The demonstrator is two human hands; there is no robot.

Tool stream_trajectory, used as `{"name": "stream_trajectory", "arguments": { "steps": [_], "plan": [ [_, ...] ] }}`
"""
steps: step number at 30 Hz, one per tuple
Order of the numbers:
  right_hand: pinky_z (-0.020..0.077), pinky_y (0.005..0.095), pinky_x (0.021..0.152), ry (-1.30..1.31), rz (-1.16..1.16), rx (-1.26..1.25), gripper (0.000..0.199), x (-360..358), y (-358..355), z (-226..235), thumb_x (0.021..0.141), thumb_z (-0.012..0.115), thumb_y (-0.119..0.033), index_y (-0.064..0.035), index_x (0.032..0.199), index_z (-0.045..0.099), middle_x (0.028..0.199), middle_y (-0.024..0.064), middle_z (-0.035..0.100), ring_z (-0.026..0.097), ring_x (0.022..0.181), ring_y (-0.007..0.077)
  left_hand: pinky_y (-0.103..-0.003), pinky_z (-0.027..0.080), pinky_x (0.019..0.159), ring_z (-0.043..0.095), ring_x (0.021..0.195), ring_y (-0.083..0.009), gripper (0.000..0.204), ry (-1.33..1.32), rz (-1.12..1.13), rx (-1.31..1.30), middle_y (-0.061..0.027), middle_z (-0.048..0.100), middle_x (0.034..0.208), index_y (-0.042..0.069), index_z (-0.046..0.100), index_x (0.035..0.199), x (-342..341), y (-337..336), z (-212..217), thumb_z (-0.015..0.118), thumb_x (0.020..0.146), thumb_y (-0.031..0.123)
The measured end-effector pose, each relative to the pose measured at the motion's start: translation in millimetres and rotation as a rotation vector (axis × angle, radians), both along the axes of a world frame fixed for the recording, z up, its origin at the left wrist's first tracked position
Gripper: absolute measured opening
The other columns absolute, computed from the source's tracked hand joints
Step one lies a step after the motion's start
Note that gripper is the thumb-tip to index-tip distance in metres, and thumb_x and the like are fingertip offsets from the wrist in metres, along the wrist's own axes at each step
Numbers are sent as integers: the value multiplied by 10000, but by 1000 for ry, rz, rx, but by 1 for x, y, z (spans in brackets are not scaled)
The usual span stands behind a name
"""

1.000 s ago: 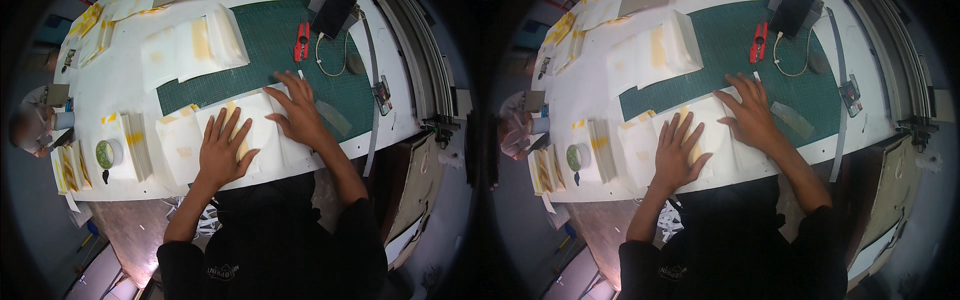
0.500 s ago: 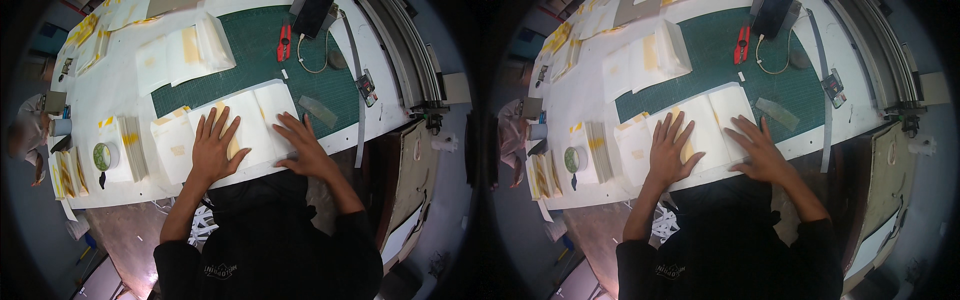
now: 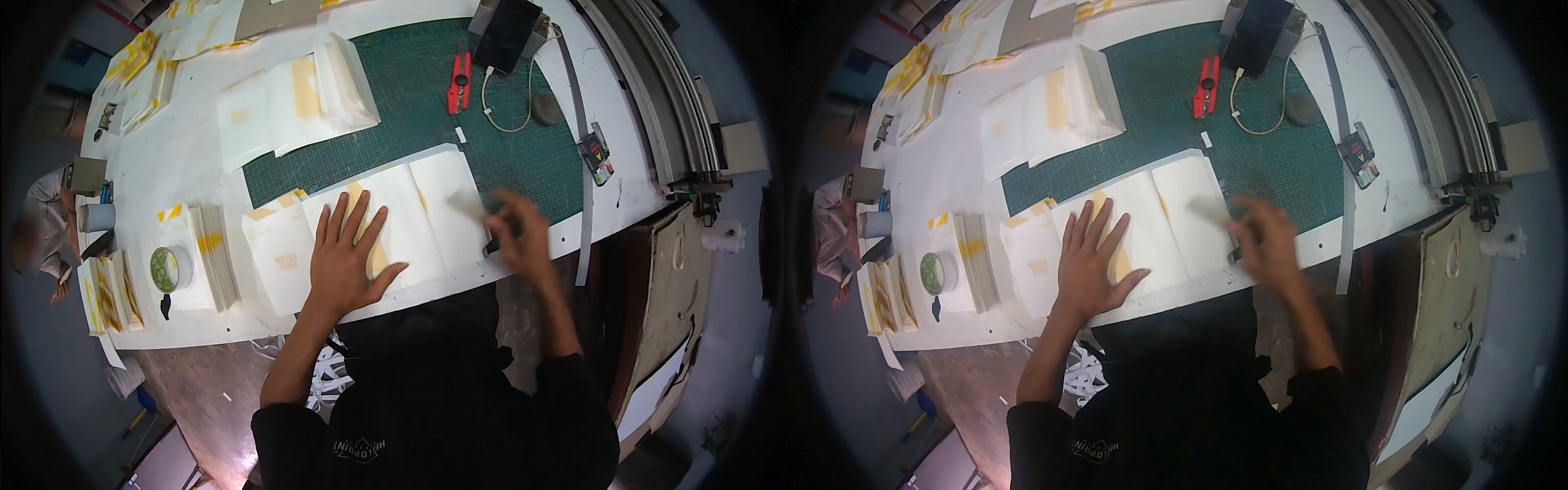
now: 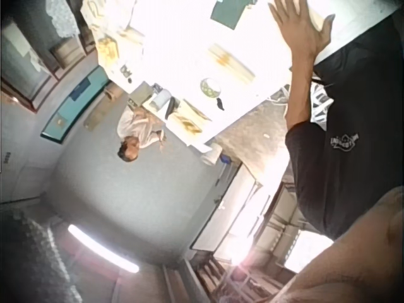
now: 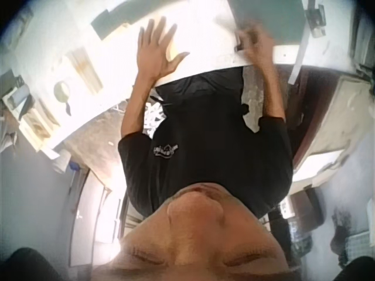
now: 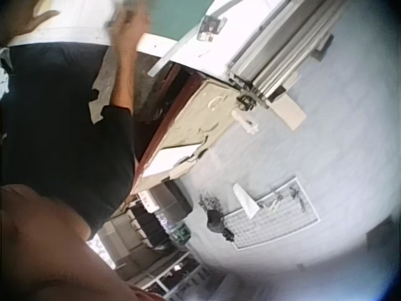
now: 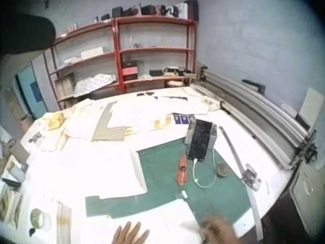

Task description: The person aligns and presses together two stacks of white paper sheets with yellow markings on a green cutting mat. They repeatedly open and close the assembled stack to check alignment, then place the finished stack onto a growing pile of similar stacks on the table.

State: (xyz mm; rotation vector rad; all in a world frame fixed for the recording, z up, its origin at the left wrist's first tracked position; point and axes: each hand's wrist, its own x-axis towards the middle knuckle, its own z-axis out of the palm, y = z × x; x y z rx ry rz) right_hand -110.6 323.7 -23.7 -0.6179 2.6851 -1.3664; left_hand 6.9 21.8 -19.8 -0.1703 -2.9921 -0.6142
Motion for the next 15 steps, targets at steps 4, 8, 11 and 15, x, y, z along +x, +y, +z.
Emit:
{"name": "stream_trajectory", "arguments": {
  "steps": [4, 8, 11, 15],
  "plan": [
    [439, 416, 890, 252, 354, 141, 396, 39, -33, 2, 883, 793, -57, -43, 1275, 736, 917, 86, 651, 610, 888, 251, -617, 202, 1286, 271, 1580, -467, 828, -21, -6, 22, -195, 385, 1676, 109, 550, 1538, 1, 0, 3, 803, 868, 524],
    [432, 426, 864, 332, 383, 245, 438, 31, -37, 6, 865, 793, -50, -47, 1298, 724, 906, 94, 637, 605, 886, 256, -622, 208, 1282, 277, 1576, -472, 832, -23, 3, 16, -194, 380, 1678, 111, 551, 1536, 3, -1, 1, 803, 864, 533],
    [397, 392, 801, 427, 305, 135, 382, -11, -72, -10, 875, 789, -55, -42, 1255, 746, 807, 64, 602, 552, 777, 238, -626, 210, 1279, 278, 1574, -474, 833, -9, -9, 13, -193, 375, 1682, 112, 551, 1538, 1, -1, 0, 799, 867, 539],
    [389, 401, 811, 477, 258, 76, 379, -76, -124, -28, 902, 778, -87, -31, 1274, 737, 803, 77, 630, 566, 782, 246, -630, 210, 1276, 280, 1572, -474, 836, -7, -11, 3, -193, 373, 1683, 106, 546, 1542, 1, 0, 1, 791, 874, 545]
  ]
}}
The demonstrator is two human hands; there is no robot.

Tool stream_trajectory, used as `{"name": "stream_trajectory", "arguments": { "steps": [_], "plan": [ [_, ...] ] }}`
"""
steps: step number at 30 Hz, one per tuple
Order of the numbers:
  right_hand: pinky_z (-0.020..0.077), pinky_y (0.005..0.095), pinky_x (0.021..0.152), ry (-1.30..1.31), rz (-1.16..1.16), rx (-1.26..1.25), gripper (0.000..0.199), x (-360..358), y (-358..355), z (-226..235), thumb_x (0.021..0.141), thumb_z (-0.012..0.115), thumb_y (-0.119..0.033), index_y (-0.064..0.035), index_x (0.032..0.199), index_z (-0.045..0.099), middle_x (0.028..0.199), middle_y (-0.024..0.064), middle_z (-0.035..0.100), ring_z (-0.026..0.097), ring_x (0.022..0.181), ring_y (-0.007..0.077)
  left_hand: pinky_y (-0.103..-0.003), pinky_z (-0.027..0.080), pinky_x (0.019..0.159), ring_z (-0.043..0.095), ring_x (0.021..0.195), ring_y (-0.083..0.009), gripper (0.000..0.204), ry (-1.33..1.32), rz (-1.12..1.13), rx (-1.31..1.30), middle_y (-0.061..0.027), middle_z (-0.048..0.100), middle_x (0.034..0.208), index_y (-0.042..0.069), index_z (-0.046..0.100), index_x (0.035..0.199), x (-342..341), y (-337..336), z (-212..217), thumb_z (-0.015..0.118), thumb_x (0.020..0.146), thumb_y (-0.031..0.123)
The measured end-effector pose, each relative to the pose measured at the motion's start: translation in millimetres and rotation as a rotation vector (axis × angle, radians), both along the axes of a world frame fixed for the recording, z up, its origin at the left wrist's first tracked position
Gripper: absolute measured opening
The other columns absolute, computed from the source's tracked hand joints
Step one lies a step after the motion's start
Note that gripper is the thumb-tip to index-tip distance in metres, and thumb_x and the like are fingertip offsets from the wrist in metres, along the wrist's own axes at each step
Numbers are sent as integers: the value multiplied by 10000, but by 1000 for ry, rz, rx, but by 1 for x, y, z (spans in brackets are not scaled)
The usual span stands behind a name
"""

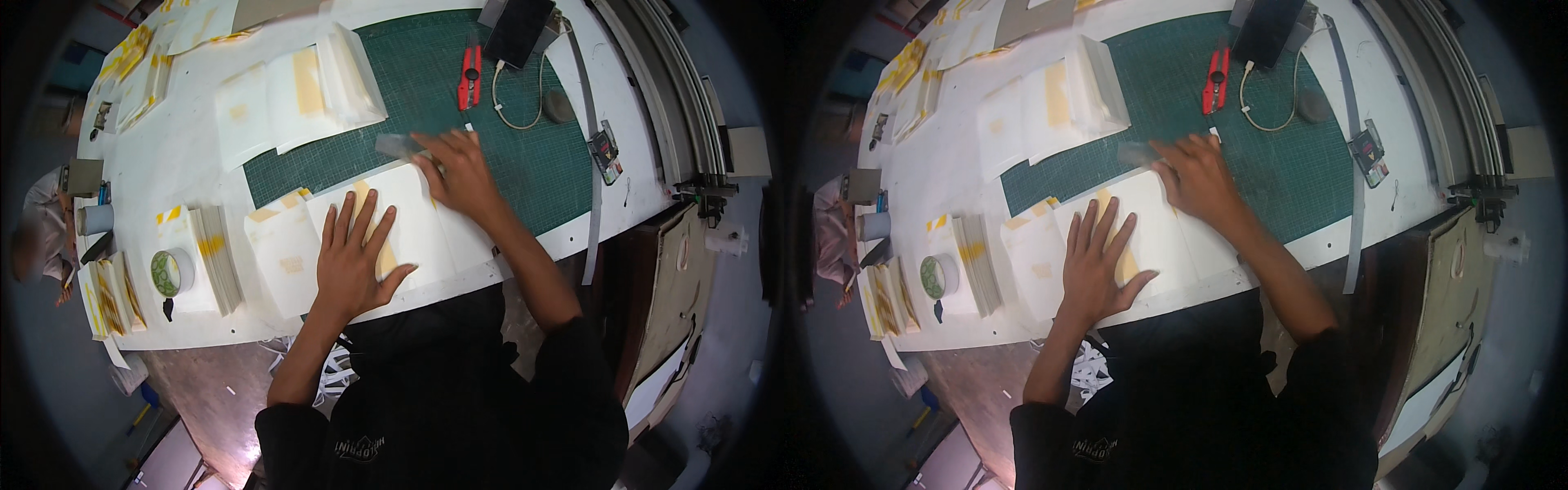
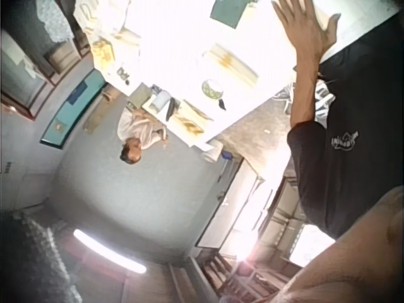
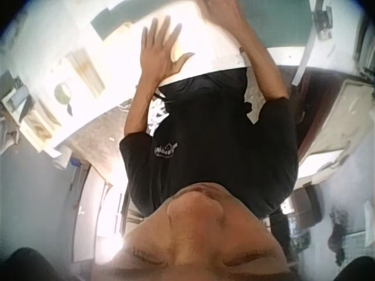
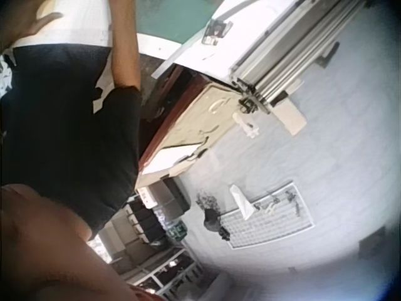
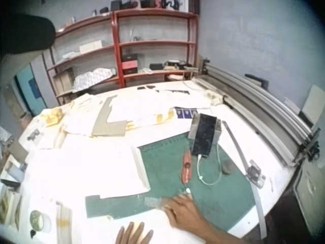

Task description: The person aligns and presses together two stacks of white paper sheets with yellow markings on a green cutting mat. They repeatedly open and close the assembled stack to check alignment, then place the finished stack onto a growing pile of similar stacks on the table.

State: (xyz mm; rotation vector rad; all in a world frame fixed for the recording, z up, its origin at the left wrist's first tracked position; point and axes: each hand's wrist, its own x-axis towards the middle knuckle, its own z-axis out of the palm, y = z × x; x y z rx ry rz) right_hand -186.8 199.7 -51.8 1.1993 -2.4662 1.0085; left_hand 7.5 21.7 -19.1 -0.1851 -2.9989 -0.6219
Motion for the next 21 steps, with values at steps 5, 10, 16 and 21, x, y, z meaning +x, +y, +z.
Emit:
{"name": "stream_trajectory", "arguments": {
  "steps": [5, 10, 16, 21],
  "plan": [
    [378, 406, 808, -91, 53, 4, 394, 16, 20, 11, 909, 784, -117, -34, 1291, 734, 781, 70, 608, 553, 771, 248, -625, 204, 1279, 286, 1568, -474, 839, 10, 16, -6, -191, 372, 1683, 99, 535, 1550, 0, -1, -2, 777, 884, 549],
    [375, 415, 821, -136, 116, 128, 397, 118, 103, 28, 888, 802, -99, -49, 1279, 747, 815, 46, 548, 511, 824, 238, -617, 195, 1284, 271, 1577, -467, 835, 9, 5, 2, -190, 365, 1689, 94, 532, 1551, 0, 1, -3, 774, 888, 541],
    [407, 453, 916, -114, -260, 94, 389, 99, 164, 6, 919, 792, -135, -79, 1301, 744, 983, 98, 656, 585, 960, 269, -604, 185, 1293, 272, 1586, -452, 821, 11, 15, -33, -194, 380, 1685, 103, 547, 1550, 2, 3, -1, 751, 906, 570],
    [398, 505, 955, 171, -469, 273, 386, 65, 149, 7, 920, 800, -202, -81, 1282, 741, 1215, 155, 645, 582, 1104, 322, -603, 192, 1292, 282, 1584, -452, 816, 2, 19, -83, -198, 382, 1686, 112, 555, 1551, 1, 4, 1, 725, 921, 602]
  ]
}}
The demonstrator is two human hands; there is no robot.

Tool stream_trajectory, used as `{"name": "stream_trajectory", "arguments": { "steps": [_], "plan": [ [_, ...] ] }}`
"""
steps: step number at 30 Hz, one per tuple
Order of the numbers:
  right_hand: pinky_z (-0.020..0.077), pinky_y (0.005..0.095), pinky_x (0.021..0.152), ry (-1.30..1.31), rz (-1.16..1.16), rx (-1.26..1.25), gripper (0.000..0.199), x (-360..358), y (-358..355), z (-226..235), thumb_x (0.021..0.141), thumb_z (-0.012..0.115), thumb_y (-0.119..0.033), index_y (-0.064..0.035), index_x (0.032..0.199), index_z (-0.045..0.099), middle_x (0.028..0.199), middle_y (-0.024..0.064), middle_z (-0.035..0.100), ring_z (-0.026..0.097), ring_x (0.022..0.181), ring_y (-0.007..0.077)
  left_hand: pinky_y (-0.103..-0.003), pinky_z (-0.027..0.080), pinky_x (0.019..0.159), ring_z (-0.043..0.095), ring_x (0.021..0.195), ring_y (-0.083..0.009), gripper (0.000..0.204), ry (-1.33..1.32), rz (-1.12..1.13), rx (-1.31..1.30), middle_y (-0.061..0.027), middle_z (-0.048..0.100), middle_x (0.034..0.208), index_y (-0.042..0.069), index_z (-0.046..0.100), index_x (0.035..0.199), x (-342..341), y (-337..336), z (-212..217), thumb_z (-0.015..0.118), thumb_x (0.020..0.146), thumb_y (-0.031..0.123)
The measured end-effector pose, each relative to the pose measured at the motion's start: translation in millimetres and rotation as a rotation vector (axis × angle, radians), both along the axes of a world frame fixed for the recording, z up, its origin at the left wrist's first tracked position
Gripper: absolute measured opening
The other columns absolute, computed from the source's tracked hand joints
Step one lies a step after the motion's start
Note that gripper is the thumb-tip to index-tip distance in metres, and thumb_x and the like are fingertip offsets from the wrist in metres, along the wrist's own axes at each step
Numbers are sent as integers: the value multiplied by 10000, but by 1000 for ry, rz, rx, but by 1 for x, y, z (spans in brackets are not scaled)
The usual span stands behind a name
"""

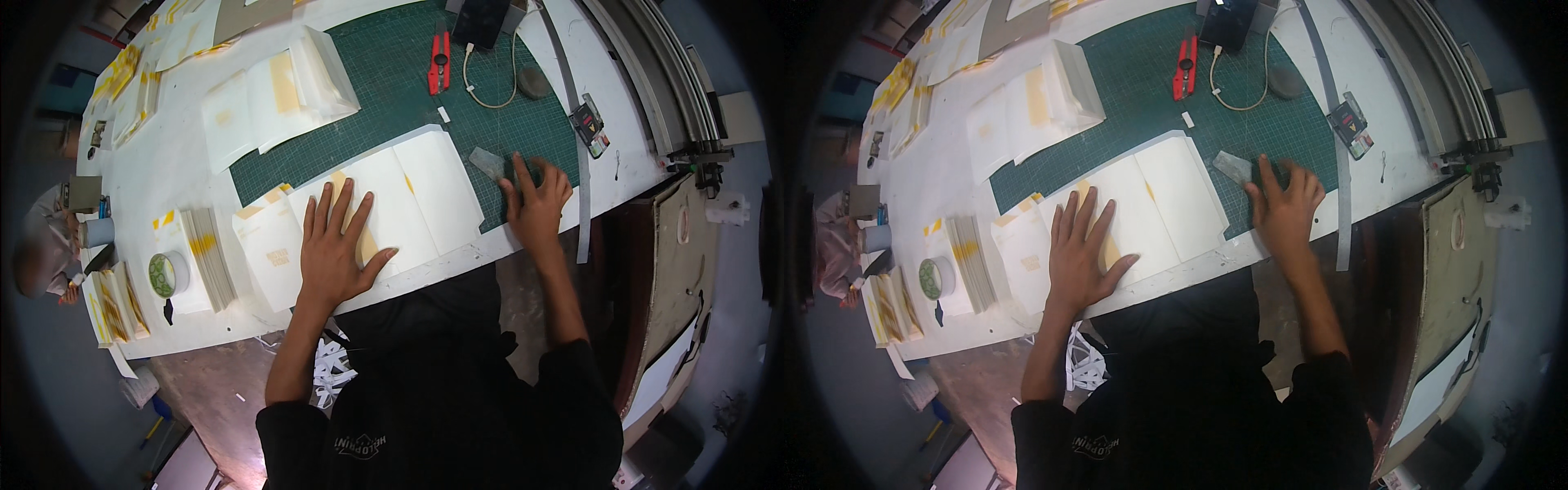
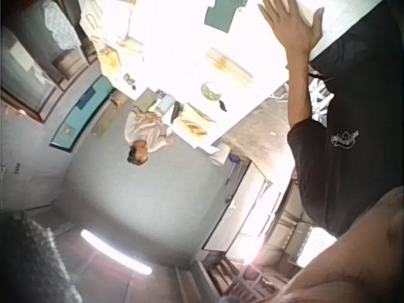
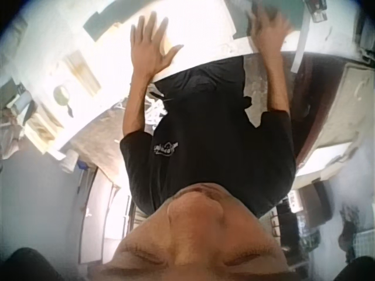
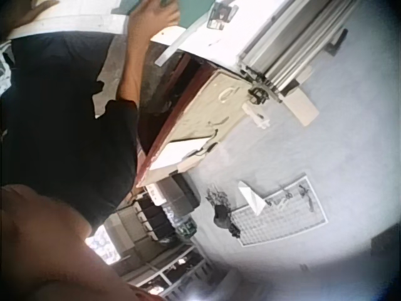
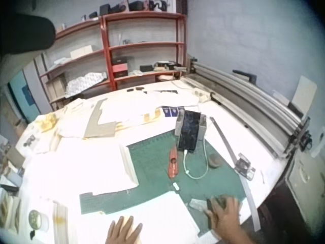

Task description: The person aligns and presses together two stacks of white paper sheets with yellow markings on a green cutting mat. They repeatedly open and close the assembled stack to check alignment, then place the finished stack onto a growing pile of similar stacks on the table.

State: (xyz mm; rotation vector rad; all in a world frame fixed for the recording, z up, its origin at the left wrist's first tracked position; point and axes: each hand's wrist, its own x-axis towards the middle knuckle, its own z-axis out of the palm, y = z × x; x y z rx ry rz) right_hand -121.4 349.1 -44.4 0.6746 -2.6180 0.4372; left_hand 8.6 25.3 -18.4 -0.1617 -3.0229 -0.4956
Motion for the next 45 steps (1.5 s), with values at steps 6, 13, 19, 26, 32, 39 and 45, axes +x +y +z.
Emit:
{"name": "stream_trajectory", "arguments": {
  "steps": [6, 13, 19, 26, 32, 39, 45],
  "plan": [
    [381, 546, 1049, -250, 546, -180, 568, 63, -55, 16, 839, 883, -323, -112, 1331, 693, 1304, 107, 607, 553, 1242, 320, -591, 192, 1294, 285, 1582, -451, 799, -8, -4, 20, -214, 371, 1690, 118, 522, 1578, -2, 0, 2, 697, 949, 579],
    [368, 557, 1069, -286, 593, -138, 610, 64, -61, 11, 814, 895, -350, -102, 1330, 686, 1279, 94, 627, 559, 1242, 302, -569, 186, 1301, 286, 1589, -433, 802, -1, 3, 101, -254, 358, 1685, 21, 371, 1637, 1, -6, -4, 620, 1019, 469],
    [382, 540, 1047, -315, 529, -386, 597, 66, -56, 11, 813, 900, -211, -27, 1330, 664, 1106, 116, 673, 597, 1111, 289, -557, 167, 1316, 275, 1587, -448, 868, 19, 26, 217, -284, 327, 1684, -52, 237, 1646, 3, -10, -13, 645, 1002, 362],
    [456, 402, 910, -415, -172, -655, 532, 86, -64, -6, 870, 838, -78, 26, 1349, 628, 962, 86, 676, 560, 978, 231, -570, 190, 1308, 290, 1577, -456, 877, 13, 19, 51, -289, 324, 1678, 43, 375, 1626, 1, -3, -8, 732, 953, 478],
    [496, 364, 863, -493, -185, -660, 507, 86, -57, -8, 878, 849, -77, -1, 1332, 636, 983, 90, 681, 568, 988, 201, -637, 183, 1281, 250, 1576, -502, 644, 5, -6, 71, -279, 282, 1700, 241, 549, 1571, -1, 0, -5, 707, 981, 448],
    [517, 307, 833, -484, -172, -862, 424, 86, -57, -14, 888, 854, -63, -10, 1257, 651, 1011, 90, 669, 578, 933, 150, -770, 137, 1226, 157, 1566, -592, 527, -115, -77, -98, -237, 212, 1736, 389, 571, 1542, -5, 10, 6, 657, 1023, 369],
    [510, 299, 828, -519, -180, -928, 405, 87, -56, -18, 884, 860, -67, -13, 1231, 658, 1009, 87, 660, 578, 926, 144, -778, 129, 1224, 152, 1570, -587, 530, -126, -71, -80, -229, 220, 1737, 391, 572, 1539, -5, 10, 8, 665, 1019, 347]
  ]
}}
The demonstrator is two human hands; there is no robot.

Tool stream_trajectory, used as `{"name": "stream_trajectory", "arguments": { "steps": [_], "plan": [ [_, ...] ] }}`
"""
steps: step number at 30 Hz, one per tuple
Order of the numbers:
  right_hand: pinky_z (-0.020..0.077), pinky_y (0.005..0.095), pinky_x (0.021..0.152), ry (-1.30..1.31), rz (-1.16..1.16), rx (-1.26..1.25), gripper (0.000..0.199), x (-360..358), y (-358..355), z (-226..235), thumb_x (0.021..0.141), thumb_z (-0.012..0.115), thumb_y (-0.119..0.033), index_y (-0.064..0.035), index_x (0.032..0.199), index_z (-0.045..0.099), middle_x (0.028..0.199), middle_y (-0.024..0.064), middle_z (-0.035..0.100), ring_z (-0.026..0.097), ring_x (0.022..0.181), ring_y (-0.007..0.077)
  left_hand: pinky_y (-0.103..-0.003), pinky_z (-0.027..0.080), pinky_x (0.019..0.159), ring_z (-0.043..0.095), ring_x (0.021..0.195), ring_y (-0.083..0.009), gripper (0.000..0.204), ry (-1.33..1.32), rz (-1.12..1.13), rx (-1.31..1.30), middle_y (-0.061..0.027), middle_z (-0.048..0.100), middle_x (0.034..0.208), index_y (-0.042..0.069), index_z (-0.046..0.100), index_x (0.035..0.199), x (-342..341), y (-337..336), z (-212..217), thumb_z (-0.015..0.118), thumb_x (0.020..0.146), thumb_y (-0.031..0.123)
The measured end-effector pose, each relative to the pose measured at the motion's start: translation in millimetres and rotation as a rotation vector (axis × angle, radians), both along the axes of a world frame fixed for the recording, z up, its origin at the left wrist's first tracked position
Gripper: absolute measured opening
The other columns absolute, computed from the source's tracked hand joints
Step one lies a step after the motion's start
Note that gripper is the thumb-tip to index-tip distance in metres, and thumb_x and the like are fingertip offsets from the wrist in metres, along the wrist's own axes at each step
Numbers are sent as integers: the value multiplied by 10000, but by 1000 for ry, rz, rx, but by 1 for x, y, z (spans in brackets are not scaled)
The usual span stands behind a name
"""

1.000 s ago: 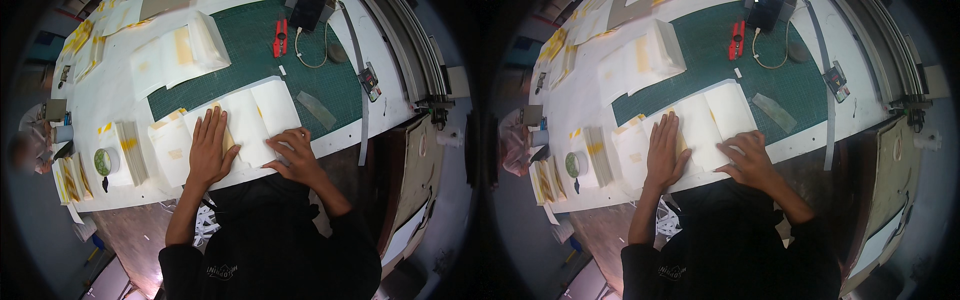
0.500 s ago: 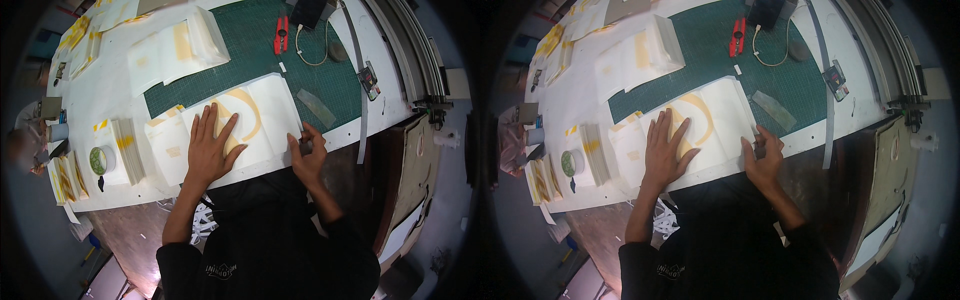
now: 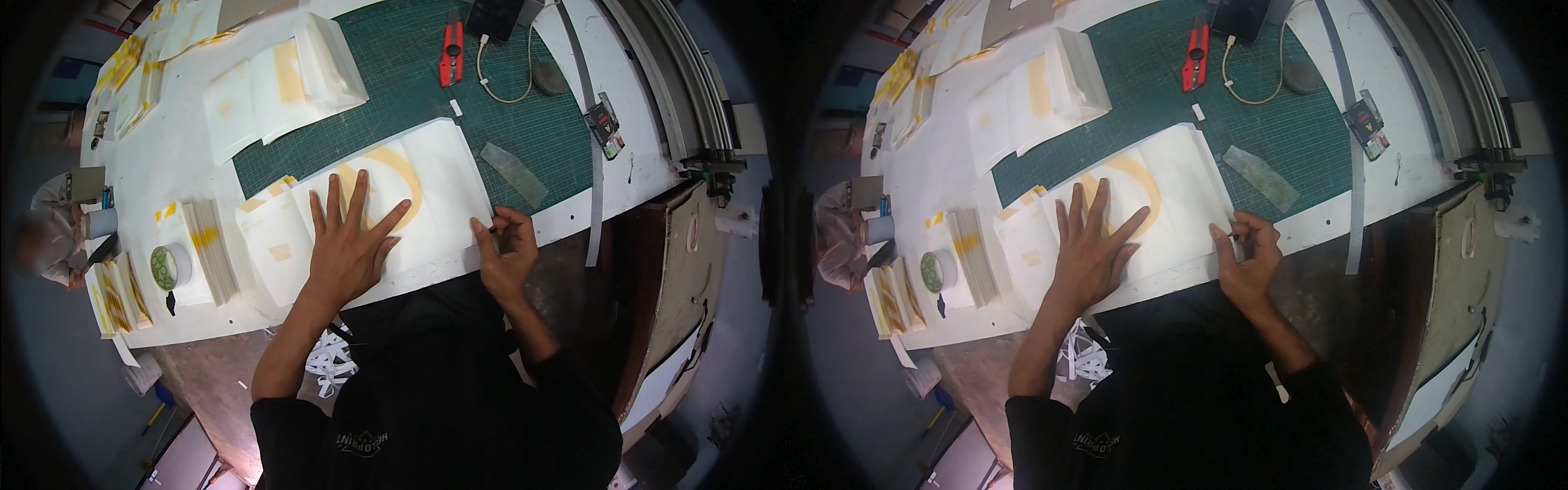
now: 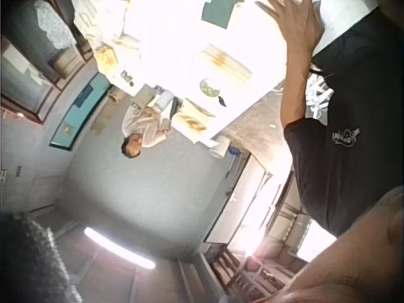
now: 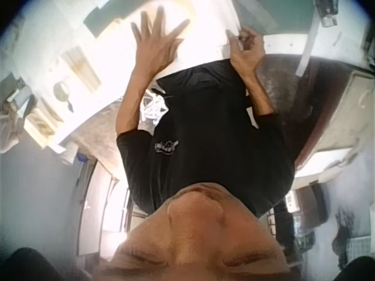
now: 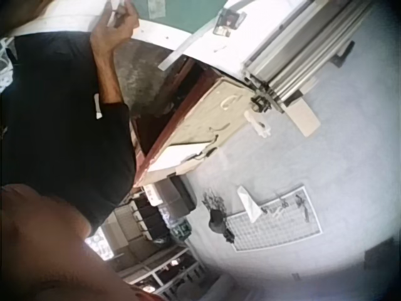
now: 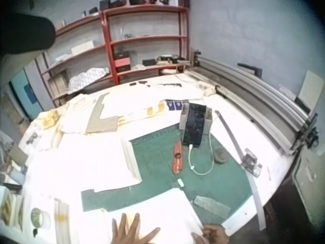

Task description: The person aligns and presses together two stacks of white paper sheets with yellow markings on a green cutting mat. They repeatedly open and close the assembled stack to check alignment, then place the finished stack onto a growing pile of similar stacks on the table.

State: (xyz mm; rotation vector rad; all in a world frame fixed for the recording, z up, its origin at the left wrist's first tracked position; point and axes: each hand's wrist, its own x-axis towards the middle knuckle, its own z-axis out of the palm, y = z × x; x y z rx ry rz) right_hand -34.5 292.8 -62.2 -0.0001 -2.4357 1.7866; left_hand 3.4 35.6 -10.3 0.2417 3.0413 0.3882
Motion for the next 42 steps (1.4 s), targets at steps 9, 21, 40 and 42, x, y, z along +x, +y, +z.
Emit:
{"name": "stream_trajectory", "arguments": {
  "steps": [9, 21, 40, 42],
  "plan": [
    [497, 307, 827, 3, 13, 13, 354, -3, -1, 3, 874, 840, -24, 6, 1201, 708, 930, 73, 681, 590, 879, 169, -777, 113, 1227, 134, 1577, -584, 526, 18, -4, 17, -236, 228, 1732, 381, 577, 1537, 0, -1, -1, 664, 1019, 346],
    [438, 407, 886, 310, 62, 400, 386, -5, -2, 6, 870, 850, -87, 8, 1227, 736, 856, 92, 694, 614, 814, 233, -773, 58, 1232, 99, 1586, -580, 517, 15, 5, 51, -251, 212, 1733, 355, 575, 1544, 2, 0, -2, 634, 1031, 321],
    [380, 451, 914, 551, 11, 707, 351, -7, -17, 9, 877, 854, -78, -23, 1211, 761, 1002, 76, 703, 626, 950, 232, -776, 26, 1230, 98, 1584, -583, 495, 52, 6, 32, -252, 201, 1737, 352, 575, 1544, 3, 1, -10, 580, 1050, 322],
    [384, 456, 920, 527, 13, 665, 338, -7, -17, 8, 880, 851, -80, -27, 1201, 760, 1026, 82, 704, 627, 960, 240, -777, 26, 1230, 98, 1585, -583, 496, 50, 6, 28, -251, 201, 1737, 354, 571, 1546, 3, 1, -9, 577, 1051, 325]
  ]
}}
